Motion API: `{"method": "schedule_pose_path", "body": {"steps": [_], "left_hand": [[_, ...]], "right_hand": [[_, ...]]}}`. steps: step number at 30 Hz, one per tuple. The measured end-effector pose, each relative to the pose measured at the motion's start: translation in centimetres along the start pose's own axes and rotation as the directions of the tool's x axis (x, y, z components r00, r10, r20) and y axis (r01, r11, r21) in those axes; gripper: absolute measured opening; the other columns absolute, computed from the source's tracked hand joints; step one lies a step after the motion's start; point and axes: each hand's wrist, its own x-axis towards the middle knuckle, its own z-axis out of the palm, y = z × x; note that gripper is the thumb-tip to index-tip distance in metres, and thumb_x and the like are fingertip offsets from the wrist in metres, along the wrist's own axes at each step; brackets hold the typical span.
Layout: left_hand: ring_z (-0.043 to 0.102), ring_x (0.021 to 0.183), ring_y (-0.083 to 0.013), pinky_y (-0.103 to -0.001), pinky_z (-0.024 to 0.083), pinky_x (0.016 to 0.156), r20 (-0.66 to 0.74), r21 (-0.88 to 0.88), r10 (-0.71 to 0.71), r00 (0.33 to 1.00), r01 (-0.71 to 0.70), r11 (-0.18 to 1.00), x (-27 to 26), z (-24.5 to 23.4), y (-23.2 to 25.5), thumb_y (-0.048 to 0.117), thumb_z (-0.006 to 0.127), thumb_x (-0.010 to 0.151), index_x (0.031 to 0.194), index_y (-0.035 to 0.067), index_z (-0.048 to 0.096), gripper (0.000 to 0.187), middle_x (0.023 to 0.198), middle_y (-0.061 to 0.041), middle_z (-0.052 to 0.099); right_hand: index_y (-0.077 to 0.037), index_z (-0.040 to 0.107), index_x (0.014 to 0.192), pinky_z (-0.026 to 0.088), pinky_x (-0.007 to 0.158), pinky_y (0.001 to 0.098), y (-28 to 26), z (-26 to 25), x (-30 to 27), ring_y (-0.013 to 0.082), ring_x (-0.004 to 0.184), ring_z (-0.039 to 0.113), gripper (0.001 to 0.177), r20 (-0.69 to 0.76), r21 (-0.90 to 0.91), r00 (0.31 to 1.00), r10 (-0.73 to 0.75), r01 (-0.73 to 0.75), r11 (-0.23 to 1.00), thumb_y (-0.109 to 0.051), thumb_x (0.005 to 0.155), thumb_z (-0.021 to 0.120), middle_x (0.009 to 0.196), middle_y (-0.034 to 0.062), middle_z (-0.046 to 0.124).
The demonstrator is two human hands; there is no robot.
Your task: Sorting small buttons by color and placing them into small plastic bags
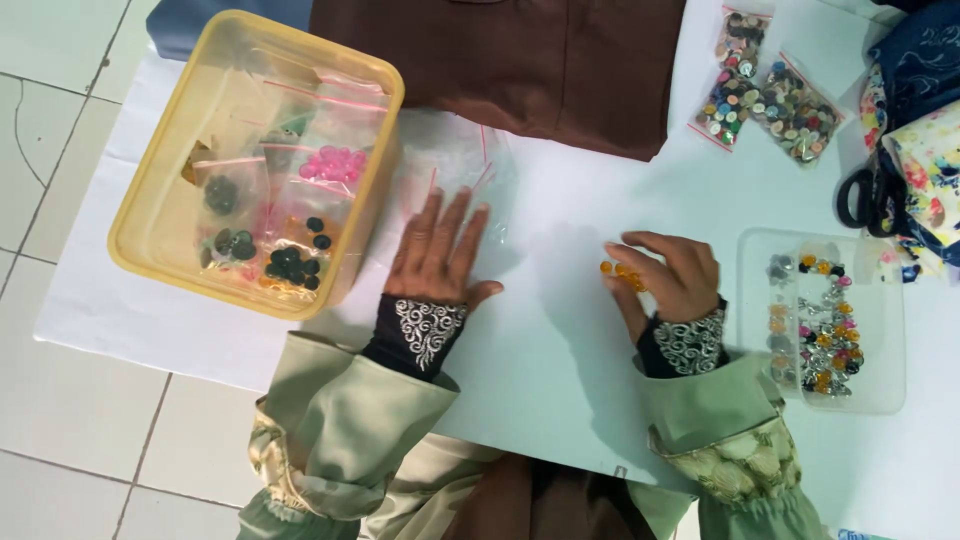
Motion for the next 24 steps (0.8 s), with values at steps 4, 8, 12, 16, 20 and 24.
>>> {"method": "schedule_pose_path", "body": {"steps": [4, 8, 12, 16, 20, 24], "left_hand": [[0.048, 0.145, -0.0356, -0.044, 0.046, 0.112, 0.131, 0.248, -0.163, 0.978, 0.127, 0.960, -4.1, 1.2, -2.4, 0.082, 0.040, 0.091, 0.150, 0.007, 0.053, 0.096, 0.156, -0.017, 0.051], [0.046, 0.146, -0.0355, -0.045, 0.041, 0.117, 0.174, 0.209, -0.209, 0.962, 0.171, 0.963, -4.2, 0.9, -2.2, 0.078, 0.049, 0.088, 0.148, 0.006, 0.054, 0.094, 0.157, -0.018, 0.050], [0.045, 0.146, -0.0362, -0.046, 0.037, 0.120, 0.161, 0.165, -0.239, 0.958, 0.213, 0.963, -4.9, 2.8, -2.8, 0.078, 0.046, 0.090, 0.152, 0.006, 0.050, 0.095, 0.157, -0.018, 0.049], [0.044, 0.148, -0.0358, -0.046, 0.033, 0.124, 0.185, 0.151, -0.275, 0.944, 0.249, 0.957, -3.7, 0.5, -2.0, 0.078, 0.056, 0.083, 0.157, 0.007, 0.044, 0.103, 0.158, -0.018, 0.048], [0.042, 0.149, -0.0367, -0.047, 0.036, 0.123, 0.202, 0.131, -0.292, 0.935, 0.270, 0.954, -2.8, -0.7, -1.6, 0.077, 0.068, 0.074, 0.158, 0.006, 0.040, 0.114, 0.160, -0.018, 0.044], [0.047, 0.144, -0.0349, -0.048, 0.039, 0.121, 0.228, -0.352, -0.375, 0.898, 0.435, 0.829, 0.5, -4.2, -0.4, 0.050, 0.078, 0.083, 0.153, 0.008, 0.048, 0.087, 0.154, -0.012, 0.051]], "right_hand": [[-0.020, 0.064, 0.142, 0.040, 0.103, 0.0419, -3.3, 5.2, 3.4, 0.0273, 0.125, 0.056, 0.048, 0.028, -0.007, 0.990, -0.140, 0.141, 0.990, -0.043, 0.100, 0.065, 0.140, 0.0047, 0.062], [-0.017, 0.056, 0.149, 0.040, 0.103, 0.0470, -4.3, 10.5, 5.4, 0.0314, 0.133, 0.052, 0.060, 0.083, -0.217, 0.978, -0.194, 0.208, 0.954, -0.047, 0.097, 0.066, 0.151, 0.0089, 0.056], [-0.016, 0.072, 0.109, 0.039, 0.109, 0.0501, -4.1, 12.7, 6.1, 0.0280, 0.117, 0.063, 0.026, 0.006, -0.367, 0.975, -0.224, 0.211, 0.906, -0.031, 0.088, 0.080, 0.112, 0.0044, 0.072], [-0.016, 0.068, 0.085, 0.040, 0.110, 0.0498, -4.3, 12.3, 5.9, 0.0234, 0.104, 0.067, 0.013, -0.083, -0.432, 0.955, -0.285, 0.223, 0.874, -0.019, 0.092, 0.078, 0.093, 0.0002, 0.070], [-0.023, 0.065, 0.094, 0.042, 0.107, 0.0498, -2.6, 9.9, 4.3, 0.0207, 0.106, 0.066, 0.015, -0.025, -0.324, 0.978, -0.209, 0.190, 0.927, -0.029, 0.090, 0.079, 0.092, -0.0052, 0.066], [-0.025, 0.072, 0.110, 0.044, 0.106, 0.0413, -6.6, 1.6, 5.4, 0.0203, 0.116, 0.067, 0.010, 0.328, 0.270, 0.893, 0.308, -0.401, 0.876, -0.028, 0.102, 0.065, 0.110, -0.0068, 0.075]]}}
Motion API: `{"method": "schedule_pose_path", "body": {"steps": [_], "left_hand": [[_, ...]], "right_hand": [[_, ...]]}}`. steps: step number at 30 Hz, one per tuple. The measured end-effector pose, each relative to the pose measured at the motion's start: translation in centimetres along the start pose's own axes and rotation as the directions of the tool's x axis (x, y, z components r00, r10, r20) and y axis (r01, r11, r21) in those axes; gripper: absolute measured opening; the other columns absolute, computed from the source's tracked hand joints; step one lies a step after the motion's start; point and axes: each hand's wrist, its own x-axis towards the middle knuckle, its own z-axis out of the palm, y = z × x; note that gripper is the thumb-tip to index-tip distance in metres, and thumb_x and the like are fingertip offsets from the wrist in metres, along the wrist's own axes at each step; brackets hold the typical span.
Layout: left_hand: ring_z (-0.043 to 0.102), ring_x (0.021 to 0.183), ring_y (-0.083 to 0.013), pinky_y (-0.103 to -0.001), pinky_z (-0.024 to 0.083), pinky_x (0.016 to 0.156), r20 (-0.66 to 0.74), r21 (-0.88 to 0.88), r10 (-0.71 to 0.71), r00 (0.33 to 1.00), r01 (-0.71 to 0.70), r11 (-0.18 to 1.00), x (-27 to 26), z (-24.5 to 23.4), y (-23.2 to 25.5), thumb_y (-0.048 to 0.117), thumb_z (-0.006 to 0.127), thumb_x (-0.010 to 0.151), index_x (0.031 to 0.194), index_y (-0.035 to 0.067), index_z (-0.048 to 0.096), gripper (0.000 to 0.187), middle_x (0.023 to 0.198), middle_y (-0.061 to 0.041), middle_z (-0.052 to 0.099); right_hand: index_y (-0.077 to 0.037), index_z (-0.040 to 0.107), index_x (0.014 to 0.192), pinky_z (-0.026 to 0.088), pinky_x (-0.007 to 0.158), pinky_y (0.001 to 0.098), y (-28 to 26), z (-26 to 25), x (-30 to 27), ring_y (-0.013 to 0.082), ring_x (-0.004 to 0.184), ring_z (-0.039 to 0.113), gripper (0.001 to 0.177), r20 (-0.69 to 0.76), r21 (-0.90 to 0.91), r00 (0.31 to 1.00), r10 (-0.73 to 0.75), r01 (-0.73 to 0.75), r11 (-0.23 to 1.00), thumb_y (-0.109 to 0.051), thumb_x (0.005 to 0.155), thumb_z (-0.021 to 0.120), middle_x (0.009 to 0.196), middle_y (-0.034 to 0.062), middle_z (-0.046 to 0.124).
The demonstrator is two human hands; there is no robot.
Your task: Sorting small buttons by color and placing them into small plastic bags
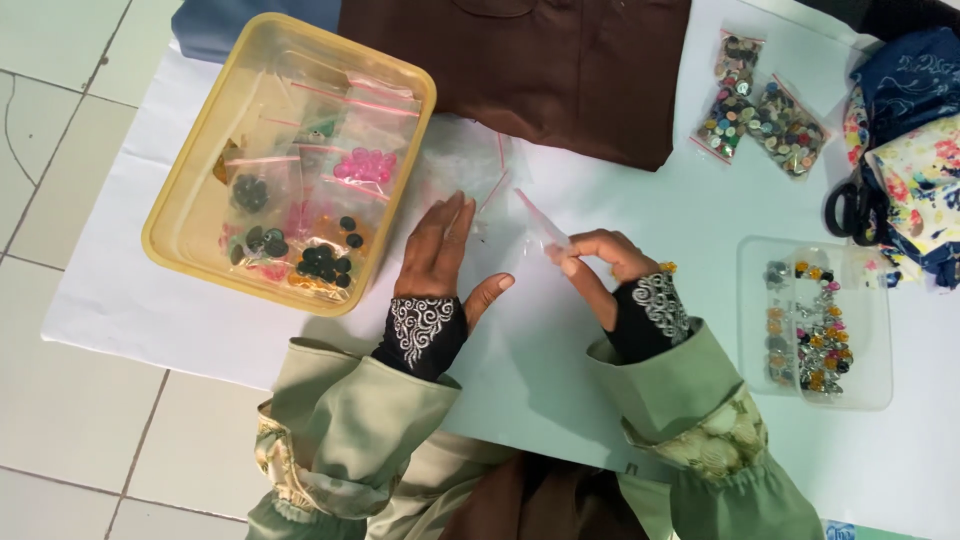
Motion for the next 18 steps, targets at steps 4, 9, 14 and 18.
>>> {"method": "schedule_pose_path", "body": {"steps": [4, 9, 14, 18], "left_hand": [[0.056, 0.136, -0.0148, -0.035, 0.040, 0.120, 0.389, -0.572, -0.077, 0.918, 0.307, 0.761, 2.3, -0.3, 2.5, 0.044, 0.076, 0.092, 0.142, 0.031, 0.062, 0.054, 0.140, 0.010, 0.061], [0.071, 0.102, -0.0073, -0.030, 0.051, 0.105, 0.453, -0.659, -0.025, 0.891, 0.353, 0.664, 6.7, 2.0, 7.8, 0.036, 0.077, 0.094, 0.114, 0.028, 0.077, 0.021, 0.104, 0.011, 0.074], [0.075, 0.089, -0.0191, -0.037, 0.051, 0.103, 0.202, -0.663, 0.118, 0.972, 0.048, 0.747, 8.8, 7.6, 8.9, 0.024, 0.083, 0.091, 0.101, 0.026, 0.081, 0.010, 0.086, 0.005, 0.077], [0.071, 0.092, -0.0159, -0.038, 0.036, 0.112, 0.009, -0.428, 0.205, 0.979, -0.181, 0.885, 8.5, 9.5, 9.1, 0.025, 0.086, 0.088, 0.095, 0.029, 0.079, 0.010, 0.086, 0.010, 0.075]], "right_hand": [[-0.025, 0.076, 0.113, 0.041, 0.105, 0.0378, 0.9, -2.6, -2.6, 0.0085, 0.101, 0.059, 0.019, 0.212, 0.346, 0.938, 0.274, -0.334, 0.877, -0.035, 0.104, 0.063, 0.102, -0.0050, 0.079], [-0.009, 0.073, 0.114, 0.048, 0.093, 0.0367, 1.0, -4.7, -3.8, 0.0140, 0.097, 0.056, 0.026, 0.207, 0.445, 0.947, 0.245, -0.314, 0.839, -0.029, 0.107, 0.057, 0.099, 0.0072, 0.075], [-0.004, 0.065, 0.127, 0.055, 0.093, 0.0366, 6.2, -5.6, -4.1, 0.0163, 0.095, 0.069, 0.030, -0.113, 0.460, 0.980, 0.162, -0.093, 0.883, -0.024, 0.105, 0.062, 0.105, 0.0117, 0.075], [-0.008, 0.066, 0.129, 0.056, 0.091, 0.0353, 5.9, -7.5, -4.0, 0.0277, 0.108, 0.069, 0.031, -0.520, 0.020, 0.846, -0.120, 0.153, 0.988, -0.019, 0.101, 0.071, 0.124, 0.0098, 0.067]]}}
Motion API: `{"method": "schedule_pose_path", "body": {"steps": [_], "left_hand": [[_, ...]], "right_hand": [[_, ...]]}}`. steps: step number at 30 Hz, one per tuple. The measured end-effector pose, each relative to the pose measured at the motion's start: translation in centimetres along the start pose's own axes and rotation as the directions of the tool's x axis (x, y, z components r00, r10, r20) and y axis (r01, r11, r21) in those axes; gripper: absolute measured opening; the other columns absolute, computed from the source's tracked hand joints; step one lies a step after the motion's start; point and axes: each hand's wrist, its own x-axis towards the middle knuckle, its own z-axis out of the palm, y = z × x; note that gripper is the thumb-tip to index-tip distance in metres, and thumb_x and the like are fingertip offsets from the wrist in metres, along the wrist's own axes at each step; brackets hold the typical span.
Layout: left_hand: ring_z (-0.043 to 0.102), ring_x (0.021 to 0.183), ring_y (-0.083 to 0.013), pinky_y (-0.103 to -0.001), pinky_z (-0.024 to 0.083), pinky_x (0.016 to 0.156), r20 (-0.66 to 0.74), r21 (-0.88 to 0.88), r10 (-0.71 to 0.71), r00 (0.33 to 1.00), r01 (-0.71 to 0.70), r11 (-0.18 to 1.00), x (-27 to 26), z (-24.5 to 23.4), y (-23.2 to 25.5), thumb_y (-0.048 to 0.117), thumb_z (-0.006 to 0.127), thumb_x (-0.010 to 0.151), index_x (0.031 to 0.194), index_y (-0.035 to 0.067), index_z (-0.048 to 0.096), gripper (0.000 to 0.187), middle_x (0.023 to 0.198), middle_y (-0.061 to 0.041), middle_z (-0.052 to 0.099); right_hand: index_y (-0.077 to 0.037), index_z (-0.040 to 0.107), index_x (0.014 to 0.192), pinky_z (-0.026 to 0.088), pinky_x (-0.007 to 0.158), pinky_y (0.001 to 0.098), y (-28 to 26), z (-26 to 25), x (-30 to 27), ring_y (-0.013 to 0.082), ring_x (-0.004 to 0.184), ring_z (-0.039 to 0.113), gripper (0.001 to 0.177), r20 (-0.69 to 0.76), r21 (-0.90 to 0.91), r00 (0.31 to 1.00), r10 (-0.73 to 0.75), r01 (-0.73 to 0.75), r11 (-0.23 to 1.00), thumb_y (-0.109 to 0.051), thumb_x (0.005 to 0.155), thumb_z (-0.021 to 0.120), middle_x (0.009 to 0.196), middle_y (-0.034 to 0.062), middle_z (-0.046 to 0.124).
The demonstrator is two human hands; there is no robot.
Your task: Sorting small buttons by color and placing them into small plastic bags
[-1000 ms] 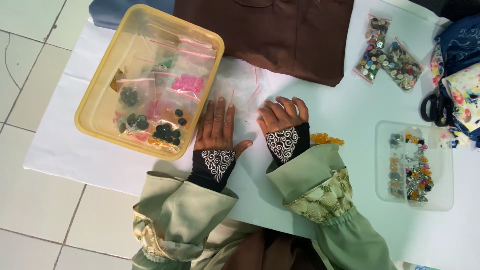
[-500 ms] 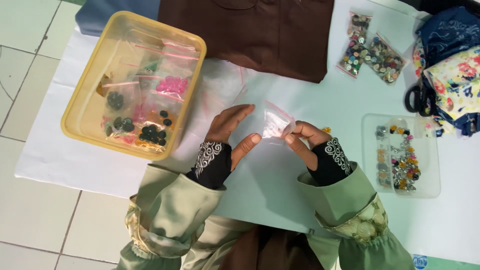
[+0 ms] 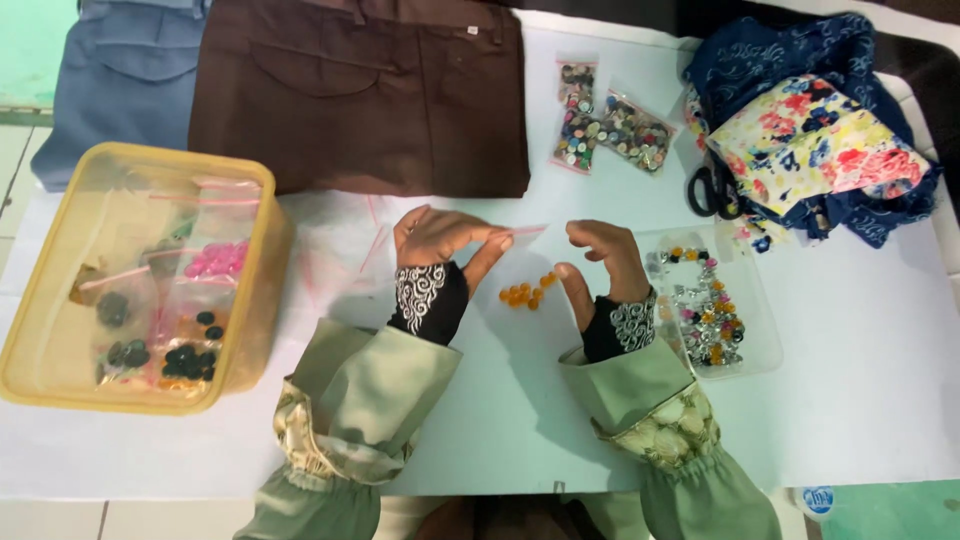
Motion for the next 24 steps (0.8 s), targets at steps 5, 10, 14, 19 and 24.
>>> {"method": "schedule_pose_path", "body": {"steps": [5, 10, 14, 19, 24], "left_hand": [[0.068, 0.092, -0.0144, -0.043, 0.031, 0.114, 0.019, 0.080, 0.046, 0.999, -0.047, 0.996, -0.8, 1.1, -0.9, 0.028, 0.086, 0.088, 0.088, 0.027, 0.077, 0.009, 0.082, 0.010, 0.073], [0.066, 0.089, -0.0136, -0.043, 0.030, 0.115, 0.066, 0.024, 0.159, 0.985, -0.161, 0.987, -1.9, 2.3, -2.3, 0.027, 0.087, 0.086, 0.088, 0.026, 0.075, 0.013, 0.080, 0.012, 0.070], [0.066, 0.087, -0.0149, -0.045, 0.030, 0.114, 0.096, 0.022, 0.143, 0.985, -0.146, 0.989, -2.2, 2.4, -2.0, 0.029, 0.083, 0.090, 0.093, 0.026, 0.077, 0.007, 0.079, 0.008, 0.070], [0.067, 0.086, -0.0156, -0.045, 0.027, 0.116, 0.131, -0.049, 0.132, 0.983, -0.127, 0.991, -1.7, 2.2, -1.2, 0.026, 0.076, 0.097, 0.097, 0.023, 0.078, 0.004, 0.078, 0.007, 0.071], [0.067, 0.088, -0.0158, -0.045, 0.027, 0.116, 0.145, -0.104, 0.091, 0.985, -0.077, 0.992, -1.5, 2.0, -0.4, 0.026, 0.078, 0.094, 0.094, 0.024, 0.079, 0.002, 0.081, 0.008, 0.073]], "right_hand": [[-0.006, 0.075, 0.116, 0.061, 0.082, 0.0363, 2.0, 1.1, -0.1, 0.0278, 0.098, 0.070, 0.024, -0.113, -0.134, 0.944, -0.309, 0.294, 0.946, -0.015, 0.094, 0.080, 0.115, 0.0110, 0.068], [-0.009, 0.080, 0.103, 0.058, 0.083, 0.0346, 3.3, 2.7, -0.7, 0.0228, 0.089, 0.070, 0.013, -0.096, -0.154, 0.849, -0.519, 0.503, 0.850, -0.012, 0.091, 0.080, 0.105, 0.0090, 0.074], [-0.007, 0.080, 0.105, 0.060, 0.080, 0.0358, 3.4, 2.4, -0.8, 0.0243, 0.088, 0.071, 0.016, -0.093, -0.177, 0.869, -0.486, 0.466, 0.867, -0.010, 0.089, 0.082, 0.104, 0.0099, 0.075], [-0.008, 0.080, 0.103, 0.055, 0.076, 0.0315, 4.6, 1.9, -0.8, 0.0215, 0.078, 0.067, 0.013, -0.149, -0.140, 0.869, -0.472, 0.454, 0.880, -0.004, 0.091, 0.078, 0.095, 0.0065, 0.075], [-0.008, 0.080, 0.102, 0.054, 0.075, 0.0328, 4.3, 2.1, -1.1, 0.0230, 0.078, 0.067, 0.015, -0.132, -0.114, 0.898, -0.420, 0.407, 0.906, -0.002, 0.089, 0.080, 0.093, 0.0054, 0.075]]}}
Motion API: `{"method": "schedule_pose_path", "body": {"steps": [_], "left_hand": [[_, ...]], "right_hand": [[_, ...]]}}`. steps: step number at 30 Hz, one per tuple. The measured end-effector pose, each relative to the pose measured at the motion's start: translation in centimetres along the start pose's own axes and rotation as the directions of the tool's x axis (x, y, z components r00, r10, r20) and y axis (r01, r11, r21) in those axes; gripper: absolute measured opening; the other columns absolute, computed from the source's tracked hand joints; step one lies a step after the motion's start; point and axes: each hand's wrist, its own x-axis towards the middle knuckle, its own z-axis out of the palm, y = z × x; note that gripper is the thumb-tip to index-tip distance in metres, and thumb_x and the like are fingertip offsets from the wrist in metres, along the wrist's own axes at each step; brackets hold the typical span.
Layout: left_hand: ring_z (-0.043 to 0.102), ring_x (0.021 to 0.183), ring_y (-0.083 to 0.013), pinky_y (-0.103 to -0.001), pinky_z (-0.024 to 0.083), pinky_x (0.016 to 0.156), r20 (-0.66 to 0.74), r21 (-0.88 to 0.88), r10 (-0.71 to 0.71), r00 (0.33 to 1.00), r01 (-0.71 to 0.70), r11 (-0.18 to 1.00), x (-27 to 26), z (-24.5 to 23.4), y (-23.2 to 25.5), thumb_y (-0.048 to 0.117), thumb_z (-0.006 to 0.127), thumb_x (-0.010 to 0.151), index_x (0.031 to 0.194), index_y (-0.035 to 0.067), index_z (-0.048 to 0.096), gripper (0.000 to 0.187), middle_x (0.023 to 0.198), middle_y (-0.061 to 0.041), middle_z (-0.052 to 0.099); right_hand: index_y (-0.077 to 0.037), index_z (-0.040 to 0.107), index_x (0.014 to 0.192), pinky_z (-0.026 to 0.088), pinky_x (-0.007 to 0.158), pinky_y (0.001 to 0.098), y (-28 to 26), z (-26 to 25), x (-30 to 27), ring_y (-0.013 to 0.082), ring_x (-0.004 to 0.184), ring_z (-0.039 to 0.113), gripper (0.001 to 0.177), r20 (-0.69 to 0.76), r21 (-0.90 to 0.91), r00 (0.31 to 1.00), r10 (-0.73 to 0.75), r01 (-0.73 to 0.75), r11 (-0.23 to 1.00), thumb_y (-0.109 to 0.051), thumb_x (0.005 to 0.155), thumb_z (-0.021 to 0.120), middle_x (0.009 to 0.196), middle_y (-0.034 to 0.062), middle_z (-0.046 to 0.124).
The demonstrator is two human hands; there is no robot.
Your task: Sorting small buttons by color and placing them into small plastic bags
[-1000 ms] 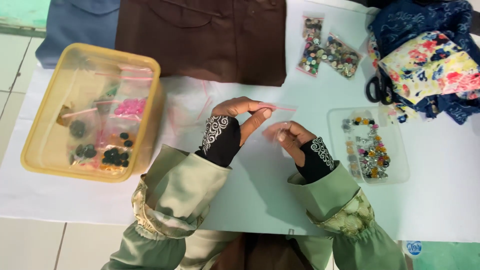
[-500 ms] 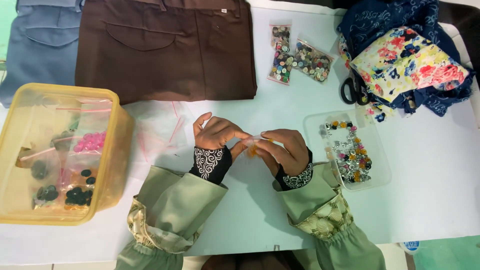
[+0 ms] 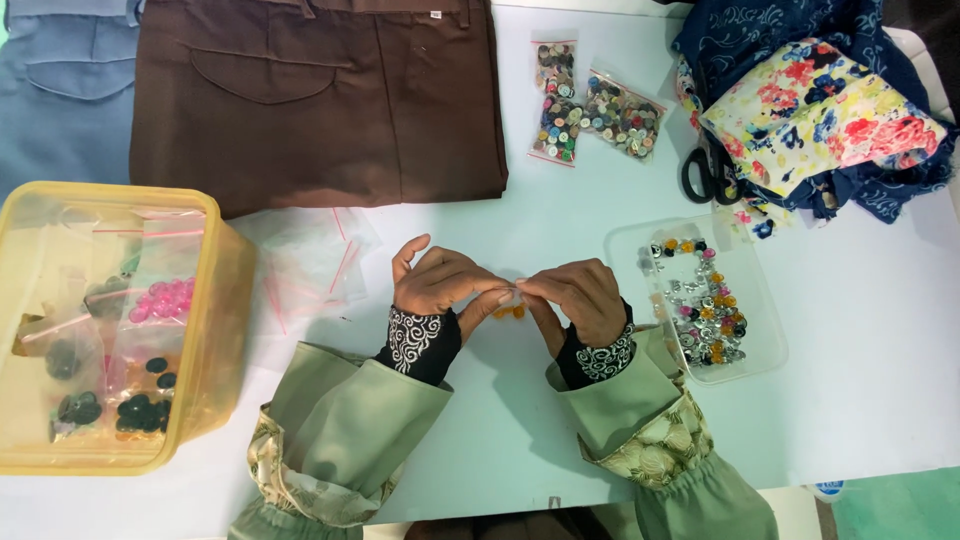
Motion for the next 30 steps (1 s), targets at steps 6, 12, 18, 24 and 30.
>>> {"method": "schedule_pose_path", "body": {"steps": [6, 12, 18, 24, 30], "left_hand": [[0.066, 0.089, -0.0166, -0.045, 0.028, 0.116, -0.018, -0.124, -0.050, 0.999, 0.047, 0.991, 0.0, 0.0, -0.2, 0.028, 0.084, 0.088, 0.089, 0.025, 0.078, 0.007, 0.079, 0.008, 0.073], [0.067, 0.086, -0.0203, -0.048, 0.033, 0.115, -0.085, -0.109, -0.067, 0.994, 0.057, 0.992, -1.2, 0.8, -2.3, 0.025, 0.092, 0.080, 0.085, 0.020, 0.077, 0.016, 0.078, 0.004, 0.072], [0.068, 0.083, -0.0198, -0.053, 0.036, 0.115, -0.005, -0.218, -0.112, 0.994, 0.108, 0.970, -0.3, 0.4, -0.5, 0.026, 0.086, 0.084, 0.092, 0.015, 0.078, 0.016, 0.077, 0.001, 0.074], [0.058, 0.090, -0.0045, -0.034, 0.035, 0.119, 0.059, -0.419, -0.202, 0.978, 0.208, 0.884, 1.4, -1.2, 3.5, -0.003, 0.065, 0.099, 0.093, -0.004, 0.077, 0.013, 0.070, -0.004, 0.065], [0.064, 0.085, -0.0140, -0.043, 0.033, 0.115, 0.066, -0.262, -0.086, 0.994, 0.100, 0.960, -0.4, -0.4, -0.8, 0.023, 0.091, 0.079, 0.091, 0.019, 0.080, 0.016, 0.081, 0.008, 0.074]], "right_hand": [[-0.007, 0.080, 0.100, 0.057, 0.077, 0.0353, -0.9, -0.1, 0.5, 0.0257, 0.083, 0.069, 0.013, 0.002, 0.050, 1.000, 0.007, -0.007, 0.999, -0.002, 0.088, 0.080, 0.093, 0.0065, 0.074], [-0.007, 0.079, 0.095, 0.058, 0.076, 0.0357, -1.1, 0.1, 0.5, 0.0242, 0.081, 0.069, 0.011, 0.011, 0.024, 1.000, -0.018, 0.017, 1.000, -0.002, 0.086, 0.082, 0.091, 0.0072, 0.073], [-0.003, 0.078, 0.094, 0.057, 0.070, 0.0352, -1.8, -0.7, 1.4, 0.0281, 0.075, 0.070, 0.005, -0.013, 0.061, 0.994, 0.112, -0.111, 0.992, 0.001, 0.090, 0.079, 0.087, 0.0132, 0.073], [-0.006, 0.078, 0.097, 0.058, 0.070, 0.0353, -1.0, -0.8, 0.3, 0.0268, 0.075, 0.067, 0.010, -0.027, 0.068, 0.988, 0.153, -0.151, 0.986, 0.000, 0.089, 0.081, 0.092, 0.0104, 0.072], [-0.006, 0.081, 0.096, 0.059, 0.073, 0.0341, -1.8, -0.5, 0.9, 0.0243, 0.081, 0.070, 0.014, -0.001, 0.098, 0.990, 0.143, -0.142, 0.985, -0.003, 0.084, 0.086, 0.096, 0.0086, 0.076]]}}
